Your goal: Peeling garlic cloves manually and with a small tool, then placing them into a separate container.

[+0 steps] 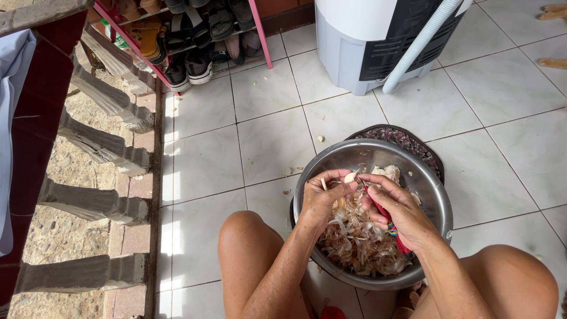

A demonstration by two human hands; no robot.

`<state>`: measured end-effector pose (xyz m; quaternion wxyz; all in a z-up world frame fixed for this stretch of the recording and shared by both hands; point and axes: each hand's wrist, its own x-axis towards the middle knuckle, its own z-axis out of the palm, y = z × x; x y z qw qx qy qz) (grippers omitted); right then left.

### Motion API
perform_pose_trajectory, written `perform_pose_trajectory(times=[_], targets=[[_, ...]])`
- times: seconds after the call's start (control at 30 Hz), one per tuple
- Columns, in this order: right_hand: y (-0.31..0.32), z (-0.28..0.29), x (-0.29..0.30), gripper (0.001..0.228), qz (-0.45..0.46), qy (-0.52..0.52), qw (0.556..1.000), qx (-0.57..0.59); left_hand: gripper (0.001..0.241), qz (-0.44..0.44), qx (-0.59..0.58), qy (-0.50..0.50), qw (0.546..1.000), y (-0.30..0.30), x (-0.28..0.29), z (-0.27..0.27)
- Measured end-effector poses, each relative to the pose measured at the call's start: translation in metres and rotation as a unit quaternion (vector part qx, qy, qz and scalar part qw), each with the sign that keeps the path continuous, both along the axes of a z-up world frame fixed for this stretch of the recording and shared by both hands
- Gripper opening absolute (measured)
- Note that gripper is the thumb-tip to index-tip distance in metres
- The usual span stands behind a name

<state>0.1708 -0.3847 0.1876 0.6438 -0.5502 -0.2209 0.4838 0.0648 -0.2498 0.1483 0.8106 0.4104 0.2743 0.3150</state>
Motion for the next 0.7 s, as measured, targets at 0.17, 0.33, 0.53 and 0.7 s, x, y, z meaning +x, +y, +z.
perform_pose_trajectory(times=[0.17, 0.33, 0.53, 0.7], targets=[[0.001, 0.0, -0.001, 0.038, 0.001, 0.02, 1.0, 0.013, 0.037, 0.006, 0.127, 0.037, 0.991, -0.002, -0.006, 0.011], [0.0, -0.013, 0.008, 0.029, -0.017, 0.077, 0.997, 0.024, 0.043, -0.005, 0.107, 0.027, 0.994, 0.0, -0.005, 0.004], [-0.002, -0.01, 0.014, 0.022, -0.008, 0.142, 0.989, 0.038, 0.031, -0.065, -0.036, -0.041, 0.996, -0.004, -0.004, -0.004], [0.0, -0.019, 0.017, 0.023, -0.023, 0.118, 0.992, 0.028, 0.032, -0.068, -0.082, -0.069, 0.992, -0.005, -0.002, -0.003]])
